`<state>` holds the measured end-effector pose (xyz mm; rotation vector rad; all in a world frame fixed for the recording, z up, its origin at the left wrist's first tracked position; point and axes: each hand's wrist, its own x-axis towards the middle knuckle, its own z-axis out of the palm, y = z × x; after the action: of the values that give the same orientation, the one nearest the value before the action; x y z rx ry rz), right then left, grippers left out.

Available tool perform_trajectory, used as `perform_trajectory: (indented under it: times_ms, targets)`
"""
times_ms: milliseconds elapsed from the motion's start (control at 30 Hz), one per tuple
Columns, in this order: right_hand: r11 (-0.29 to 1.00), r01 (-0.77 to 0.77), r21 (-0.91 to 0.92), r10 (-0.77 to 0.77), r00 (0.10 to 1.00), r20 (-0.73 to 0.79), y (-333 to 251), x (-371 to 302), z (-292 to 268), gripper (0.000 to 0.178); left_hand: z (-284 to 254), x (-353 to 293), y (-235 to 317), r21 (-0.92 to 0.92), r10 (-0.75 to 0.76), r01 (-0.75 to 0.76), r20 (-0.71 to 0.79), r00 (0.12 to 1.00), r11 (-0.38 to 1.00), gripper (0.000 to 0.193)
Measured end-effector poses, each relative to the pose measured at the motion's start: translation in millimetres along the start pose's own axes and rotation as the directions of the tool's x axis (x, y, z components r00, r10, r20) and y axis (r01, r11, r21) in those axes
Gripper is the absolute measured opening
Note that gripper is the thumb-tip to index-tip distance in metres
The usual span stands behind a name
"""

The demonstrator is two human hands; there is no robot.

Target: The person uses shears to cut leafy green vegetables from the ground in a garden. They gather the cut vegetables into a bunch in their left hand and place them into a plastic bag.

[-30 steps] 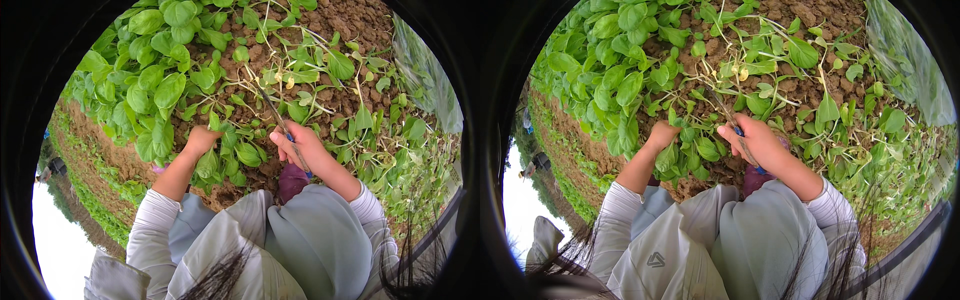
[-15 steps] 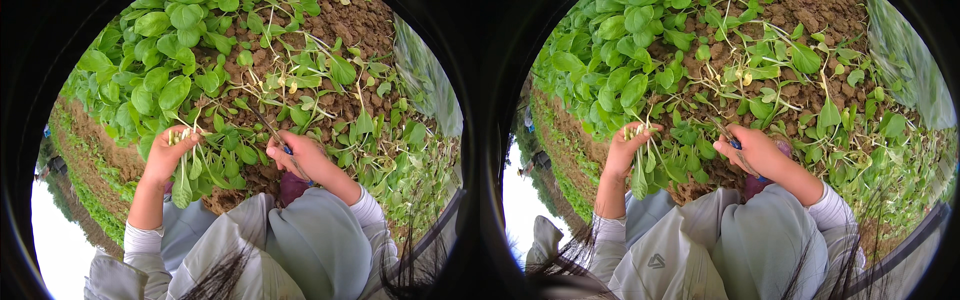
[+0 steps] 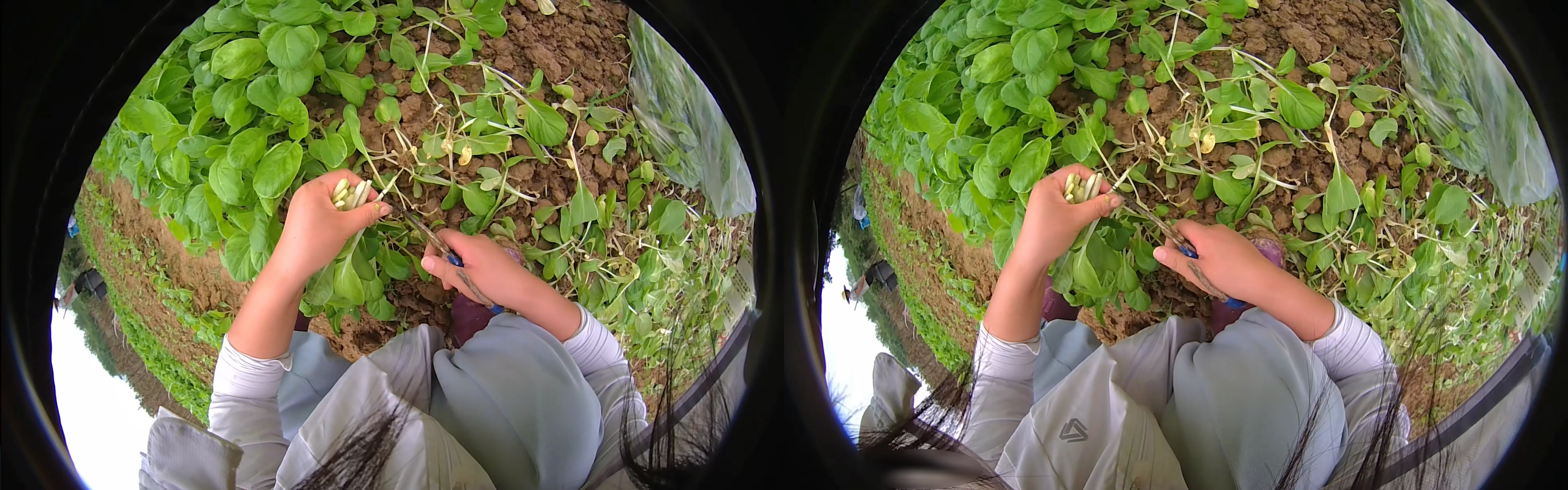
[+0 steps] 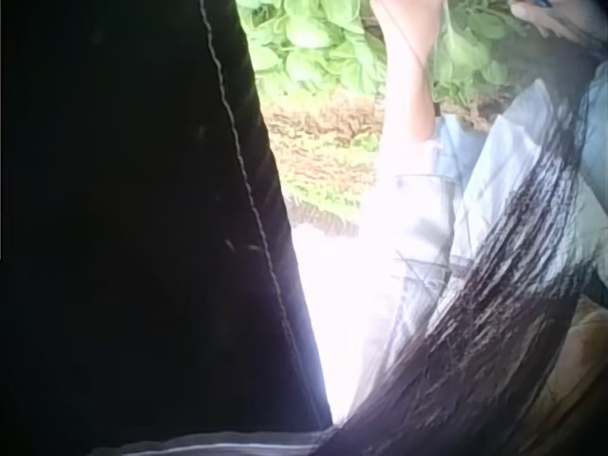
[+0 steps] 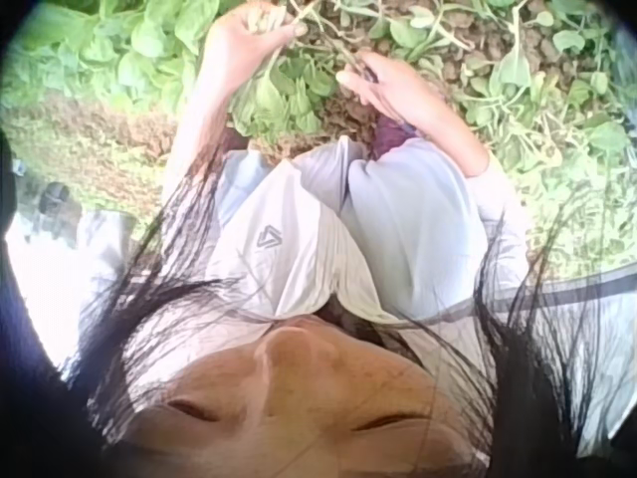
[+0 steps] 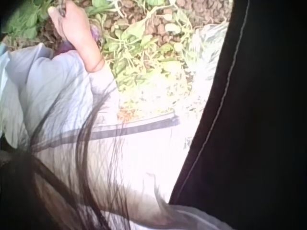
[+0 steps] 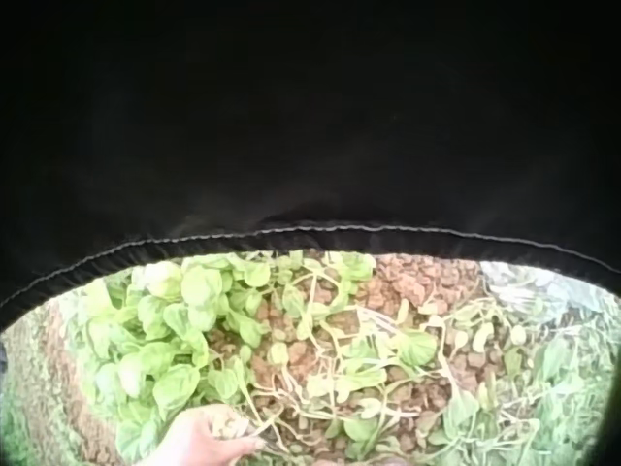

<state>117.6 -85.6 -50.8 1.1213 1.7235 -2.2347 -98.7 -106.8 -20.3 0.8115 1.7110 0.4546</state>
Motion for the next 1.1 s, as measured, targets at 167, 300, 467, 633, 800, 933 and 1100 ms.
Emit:
perform_trajectory:
  times_ms: [167,300,467,633,800,933,1100]
  targets:
    - [0.996,-0.085,0.016,0.085,0.996,-0.003,-7,0,-4,0.035,-1,6,4,0.017,-0.009,0.009,-0.034,0.999,1.0,0.015]
    - [0.988,-0.151,0.027,0.15,0.988,0.021,-11,0,-6,0.037,-4,3,3,-0.023,0.026,-0.026,-0.007,1.0,0.999,0.016]
    - [0.973,-0.194,0.124,0.191,0.981,0.03,-10,8,-2,0.037,-13,-4,6,0.126,0.039,-0.05,0.083,0.996,0.991,0.02]
    - [0.912,-0.187,0.365,0.226,0.972,-0.065,7,10,-5,0.034,-54,-12,-22,0.211,-0.152,0.166,-0.079,0.985,0.963,0.016]
    - [0.908,-0.157,0.387,0.206,0.975,-0.087,9,10,-1,0.034,-26,-13,-89,0.006,-0.37,0.37,-0.014,0.929,0.929,0.02]
    - [0.914,-0.157,0.373,0.193,0.979,-0.061,4,8,3,0.032,21,-16,-154,-0.065,-0.393,0.392,0.0,0.919,0.917,0.023]
    - [0.912,-0.178,0.37,0.222,0.972,-0.079,12,7,0,0.031,43,-9,-154,-0.162,-0.494,0.481,-0.058,0.867,0.862,0.022]
